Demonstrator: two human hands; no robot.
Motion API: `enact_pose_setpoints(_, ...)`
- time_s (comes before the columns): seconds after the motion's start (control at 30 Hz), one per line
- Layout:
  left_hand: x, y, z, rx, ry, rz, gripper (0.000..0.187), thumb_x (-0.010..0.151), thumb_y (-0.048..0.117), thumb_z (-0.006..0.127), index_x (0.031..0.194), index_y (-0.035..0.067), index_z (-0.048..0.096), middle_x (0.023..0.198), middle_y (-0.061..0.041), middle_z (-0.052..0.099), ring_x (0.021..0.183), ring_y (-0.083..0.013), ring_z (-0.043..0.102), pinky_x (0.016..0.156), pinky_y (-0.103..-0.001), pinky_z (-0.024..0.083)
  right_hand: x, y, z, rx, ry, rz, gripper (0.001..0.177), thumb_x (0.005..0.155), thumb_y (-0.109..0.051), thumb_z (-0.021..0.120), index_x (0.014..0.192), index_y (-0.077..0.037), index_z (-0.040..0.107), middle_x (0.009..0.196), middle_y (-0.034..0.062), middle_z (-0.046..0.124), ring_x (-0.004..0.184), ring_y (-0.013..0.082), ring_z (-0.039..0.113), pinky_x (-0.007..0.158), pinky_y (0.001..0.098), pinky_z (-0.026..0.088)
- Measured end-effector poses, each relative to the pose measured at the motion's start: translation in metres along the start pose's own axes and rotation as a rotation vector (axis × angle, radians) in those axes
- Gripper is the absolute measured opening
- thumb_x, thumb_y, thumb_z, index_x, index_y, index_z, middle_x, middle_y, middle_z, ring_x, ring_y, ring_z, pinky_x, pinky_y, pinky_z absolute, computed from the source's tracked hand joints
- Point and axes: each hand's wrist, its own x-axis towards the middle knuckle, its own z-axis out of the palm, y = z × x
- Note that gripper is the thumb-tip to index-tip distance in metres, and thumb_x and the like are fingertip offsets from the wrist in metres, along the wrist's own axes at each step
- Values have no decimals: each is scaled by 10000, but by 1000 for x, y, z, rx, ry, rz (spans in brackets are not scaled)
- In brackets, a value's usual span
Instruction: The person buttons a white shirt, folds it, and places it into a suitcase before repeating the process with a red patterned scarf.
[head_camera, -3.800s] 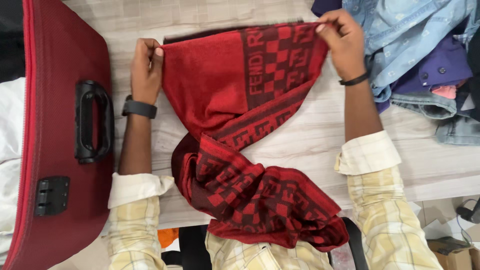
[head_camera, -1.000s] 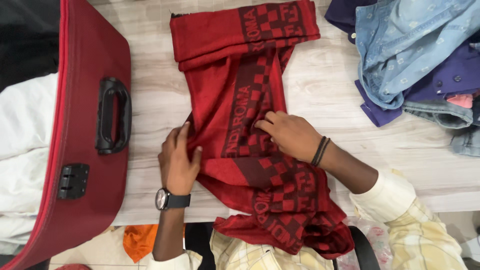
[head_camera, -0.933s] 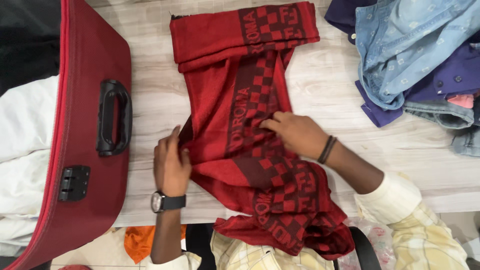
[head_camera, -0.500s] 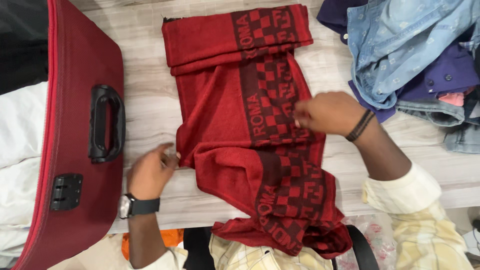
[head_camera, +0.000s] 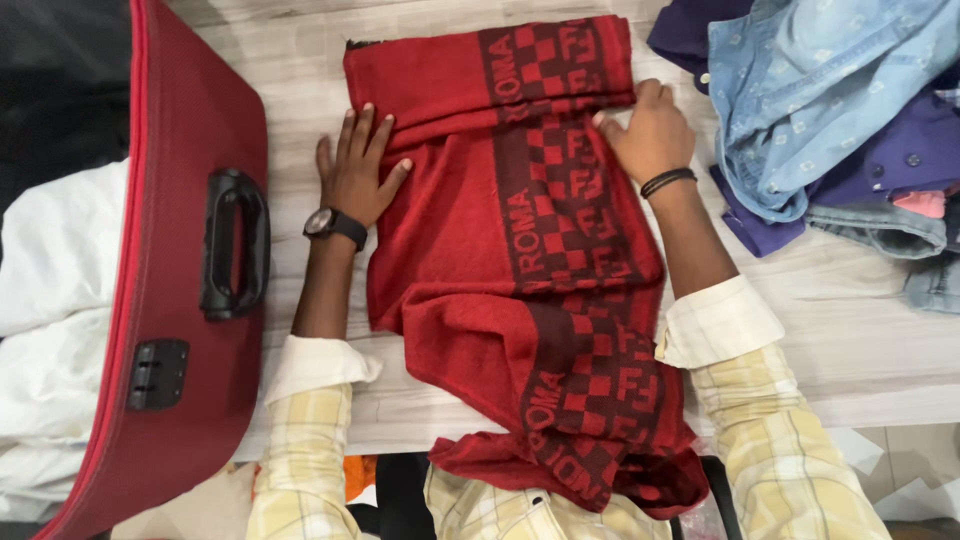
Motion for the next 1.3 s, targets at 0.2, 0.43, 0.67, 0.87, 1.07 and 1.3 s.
enact_pose_setpoints(0.2, -4, -4, -1, -8, 11, 34, 715, 1008, 549, 530, 1621, 222, 362, 1714, -79, 214, 1574, -293, 163, 1235, -613, 96, 9, 34, 1, 192, -146, -83, 504, 830, -203, 786, 1230, 11, 565, 814, 151, 738, 854, 376, 718, 748, 492, 546)
enact_pose_setpoints(0.43, -1, -14, -3, -91, 64, 45, 671, 1040, 492, 584, 1617, 208, 391, 1701, -106, 280, 1564, -313, 255, 1249, -600, 158, 0, 24, -6, 42, 143, -173, 339, 852, -355, 898, 896, -82, 702, 839, 137, 715, 785, 359, 704, 665, 482, 547)
enact_pose_setpoints(0.67, 11, 12, -35, -109, 341, 139, 665, 839, 320, 823, 1430, 123, 592, 1484, -177, 467, 1373, -395, 426, 1094, -568, 319, 5, 1, 14, 561, -54, 1, 215, 961, -136, 775, 1035, -51, 592, 902, 74, 685, 824, 238, 695, 755, 290, 522)
enact_pose_setpoints(0.87, 40, 23, -32, -142, 341, 86, 158, 952, 198, 740, 1081, 107, 746, 1212, -77, 692, 1182, -306, 604, 1026, -513, 422, 20, 29, 26, 889, -156, 147, 396, 830, -111, 849, 1077, -67, 542, 914, 124, 695, 813, 255, 714, 710, 291, 542)
enact_pose_setpoints(1.07, 57, 24, -46, -423, 430, -8, 130, 1029, 185, 684, 1060, 63, 715, 993, -148, 726, 909, -349, 691, 795, -428, 540, 14, 57, -8, 80, -16, 45, 312, 844, -253, 856, 1040, -52, 718, 923, 186, 748, 887, 394, 704, 750, 483, 545)
enact_pose_setpoints(1.3, 67, 40, -58, -501, 486, -85, 147, 1030, 204, 674, 1036, 61, 704, 941, -138, 744, 843, -315, 722, 751, -404, 552, 8, 17, -51, -110, -154, 141, 468, 1006, -471, 816, 1156, -41, 707, 1057, 214, 732, 1012, 414, 696, 849, 512, 543)
